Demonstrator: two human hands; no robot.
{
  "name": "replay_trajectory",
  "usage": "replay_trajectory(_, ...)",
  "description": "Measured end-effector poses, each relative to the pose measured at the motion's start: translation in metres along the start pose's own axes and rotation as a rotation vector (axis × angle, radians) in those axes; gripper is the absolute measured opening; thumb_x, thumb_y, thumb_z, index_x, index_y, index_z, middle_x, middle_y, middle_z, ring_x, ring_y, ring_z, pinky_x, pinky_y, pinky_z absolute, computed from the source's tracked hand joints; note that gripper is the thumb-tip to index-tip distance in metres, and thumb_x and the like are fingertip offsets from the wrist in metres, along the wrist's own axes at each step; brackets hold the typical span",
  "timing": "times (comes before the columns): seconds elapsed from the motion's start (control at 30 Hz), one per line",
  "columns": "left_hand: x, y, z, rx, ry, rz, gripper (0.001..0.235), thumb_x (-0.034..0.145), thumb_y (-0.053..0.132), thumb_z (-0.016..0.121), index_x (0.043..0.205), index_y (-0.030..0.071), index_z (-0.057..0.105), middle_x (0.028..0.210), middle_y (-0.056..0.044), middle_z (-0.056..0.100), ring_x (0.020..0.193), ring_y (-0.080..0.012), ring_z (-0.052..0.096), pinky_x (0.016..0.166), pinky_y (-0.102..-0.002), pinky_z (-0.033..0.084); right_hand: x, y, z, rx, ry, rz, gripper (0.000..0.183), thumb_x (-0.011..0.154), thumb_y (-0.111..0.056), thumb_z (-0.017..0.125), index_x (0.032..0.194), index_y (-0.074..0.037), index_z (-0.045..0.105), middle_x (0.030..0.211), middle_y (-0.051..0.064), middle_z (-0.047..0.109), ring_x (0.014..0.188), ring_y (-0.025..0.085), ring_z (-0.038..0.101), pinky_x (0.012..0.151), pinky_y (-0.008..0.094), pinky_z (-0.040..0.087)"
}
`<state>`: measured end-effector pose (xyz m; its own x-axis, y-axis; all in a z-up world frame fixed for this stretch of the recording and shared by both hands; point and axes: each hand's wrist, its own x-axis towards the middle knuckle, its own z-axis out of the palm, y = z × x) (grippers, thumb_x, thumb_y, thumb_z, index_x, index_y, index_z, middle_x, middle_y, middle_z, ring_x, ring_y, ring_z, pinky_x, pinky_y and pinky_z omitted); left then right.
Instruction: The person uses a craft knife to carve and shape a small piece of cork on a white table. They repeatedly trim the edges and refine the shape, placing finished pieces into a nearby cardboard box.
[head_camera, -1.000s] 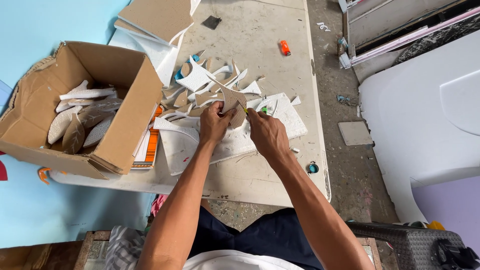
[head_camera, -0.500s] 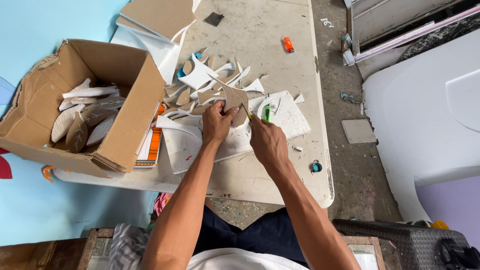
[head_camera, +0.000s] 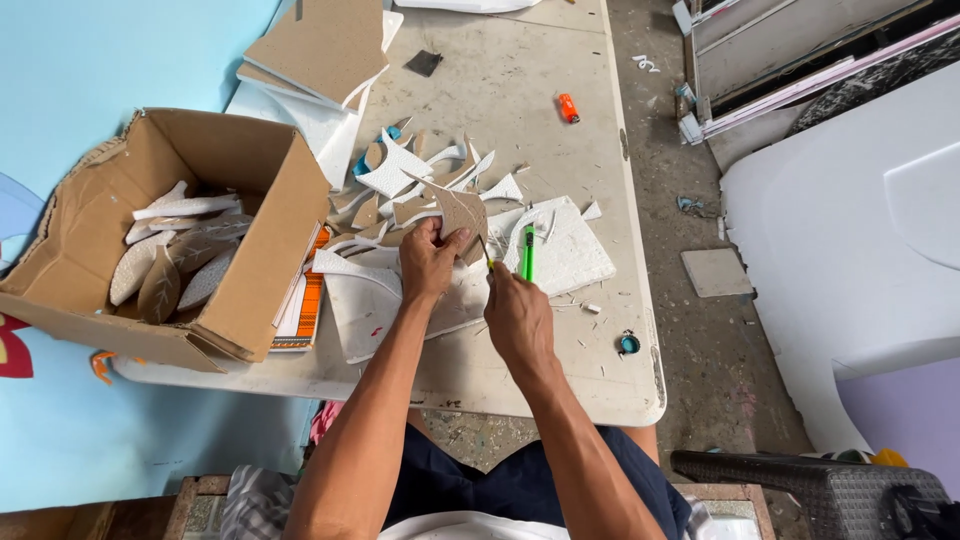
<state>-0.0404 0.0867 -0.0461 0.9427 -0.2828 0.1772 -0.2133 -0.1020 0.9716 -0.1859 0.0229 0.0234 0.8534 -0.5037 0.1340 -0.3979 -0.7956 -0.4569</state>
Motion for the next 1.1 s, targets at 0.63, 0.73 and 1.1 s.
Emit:
replay_trajectory(0.63,0.008,-0.008,0.003,-0.046,0.121,0.048,0.026,0.085,0.026,0.078,0.092,0.003,0.068,0.071,-0.013,0.071,0.070,-0.0239,0.069,0.069,-0.037,0.055,0.003,-0.004,0.020,0.085,0.044,-0.001,0.026,0.099,-0.021,0.047,0.107,-0.008,0.068,0.079,0.020,0.070,0.077,0.045,0.069,0.066,0.058,0.056)
replay_trajectory(0.73,0.008,-0.013,0.004,-0.047,0.139,0.026,0.026,0.084,0.026,0.078,0.091,0.003,0.068,0.070,-0.012,0.071,0.068,-0.0218,0.068,0.068,-0.036,0.054,-0.003,-0.010,0.018,0.106,0.014,0.047,0.029,0.100,-0.021,0.045,0.110,-0.006,0.069,0.081,0.021,0.071,0.079,0.046,0.070,0.068,0.059,0.057)
replay_trajectory(1.1,0.005,0.007,-0.001,-0.331,0.176,-0.088,0.028,0.087,0.018,0.075,0.100,-0.001,0.061,0.077,-0.013,0.063,0.076,-0.0181,0.064,0.065,-0.032,0.060,-0.023,-0.024,0.006,0.193,-0.059,0.171,0.035,0.099,-0.025,0.048,0.121,-0.008,0.069,0.086,0.021,0.074,0.087,0.042,0.072,0.077,0.054,0.056)
